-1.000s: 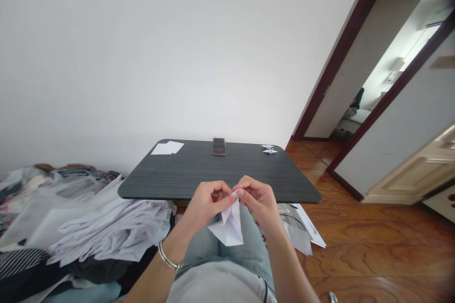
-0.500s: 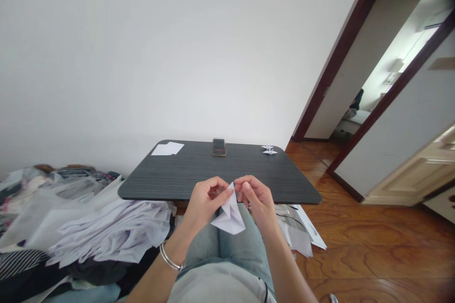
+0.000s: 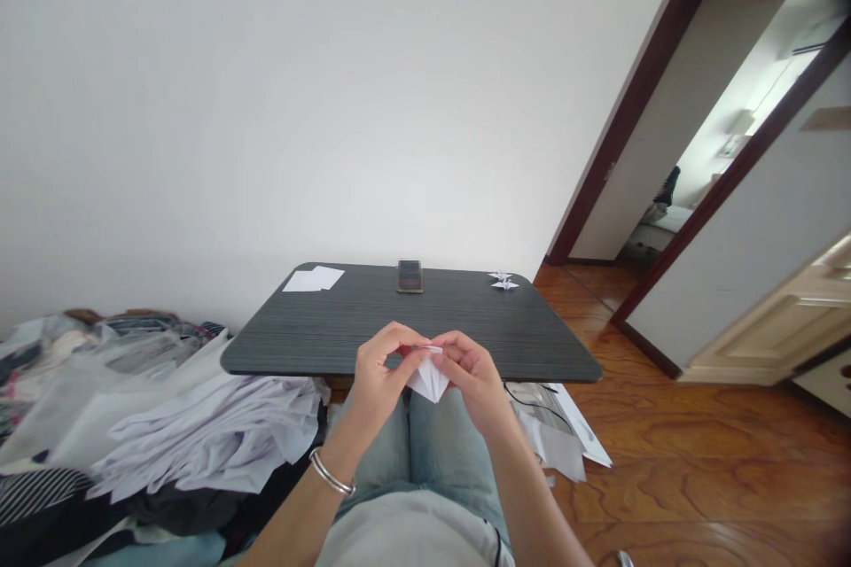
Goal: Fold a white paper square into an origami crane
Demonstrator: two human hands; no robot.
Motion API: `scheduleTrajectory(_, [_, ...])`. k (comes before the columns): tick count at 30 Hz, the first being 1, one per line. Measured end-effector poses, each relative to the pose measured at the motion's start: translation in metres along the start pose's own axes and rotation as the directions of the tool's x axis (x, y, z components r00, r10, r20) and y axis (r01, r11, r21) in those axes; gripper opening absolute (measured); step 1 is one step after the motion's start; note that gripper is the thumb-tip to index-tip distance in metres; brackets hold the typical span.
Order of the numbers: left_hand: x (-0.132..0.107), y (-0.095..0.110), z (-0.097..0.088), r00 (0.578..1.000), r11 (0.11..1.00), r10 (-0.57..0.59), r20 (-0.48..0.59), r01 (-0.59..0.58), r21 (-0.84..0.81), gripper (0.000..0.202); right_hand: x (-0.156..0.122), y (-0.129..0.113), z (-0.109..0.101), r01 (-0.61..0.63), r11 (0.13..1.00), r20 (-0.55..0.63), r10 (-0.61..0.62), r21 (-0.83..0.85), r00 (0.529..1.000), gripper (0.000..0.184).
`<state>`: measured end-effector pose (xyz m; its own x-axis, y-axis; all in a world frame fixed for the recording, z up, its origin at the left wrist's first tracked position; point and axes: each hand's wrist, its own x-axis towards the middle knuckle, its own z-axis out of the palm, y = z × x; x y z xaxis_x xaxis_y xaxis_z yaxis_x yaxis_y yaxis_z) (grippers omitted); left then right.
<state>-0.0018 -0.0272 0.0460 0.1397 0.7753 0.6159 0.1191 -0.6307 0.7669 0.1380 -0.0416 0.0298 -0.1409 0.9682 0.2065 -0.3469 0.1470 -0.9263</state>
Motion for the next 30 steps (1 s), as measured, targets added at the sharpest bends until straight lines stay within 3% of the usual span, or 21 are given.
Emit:
scheduleTrajectory(3, [-0.001, -0.005, 0.001, 0.998, 0.997, -0.061, -0.027, 0.060, -0.038, 0.009, 0.000, 0.002, 0.000, 0.087, 0.996, -0.073, -0.088, -0.017, 0.993, 0.019])
scheduleTrajectory(5, [-0.002, -0.008, 0.002, 0.987, 0.977, -0.160, -0.006, 0.157, -0.147, 0.016, 0.000, 0.002, 0.001, 0.147, 0.989, -0.104, -0.150, -0.037, 0.983, 0.015])
scheduleTrajectory(8, [-0.003, -0.008, 0.004, 0.938, 0.859, -0.326, 0.121, 0.347, -0.375, 0.025, 0.000, 0.002, 0.002, 0.216, 0.973, -0.131, -0.225, -0.081, 0.965, 0.009])
scheduleTrajectory(11, [-0.003, -0.005, 0.005, 0.893, 0.760, -0.416, 0.172, 0.445, -0.473, 0.021, 0.000, 0.003, 0.002, 0.247, 0.961, -0.125, -0.262, -0.123, 0.957, 0.005])
scheduleTrajectory(16, [-0.001, 0.000, 0.003, 0.883, 0.763, -0.442, 0.158, 0.463, -0.450, 0.008, 0.000, 0.005, -0.001, 0.286, 0.947, -0.086, -0.300, -0.145, 0.950, 0.011])
scheduleTrajectory(26, [0.000, 0.008, -0.003, 0.934, 0.853, -0.315, 0.168, 0.356, -0.382, 0.011, 0.000, 0.001, -0.005, 0.313, 0.928, -0.068, -0.333, -0.202, 0.941, 0.016])
scheduleTrajectory(30, [-0.001, 0.004, -0.004, 0.937, 0.867, -0.302, 0.177, 0.347, -0.357, 0.015, 0.000, 0.002, -0.004, 0.262, 0.953, -0.122, -0.281, -0.151, 0.952, 0.011])
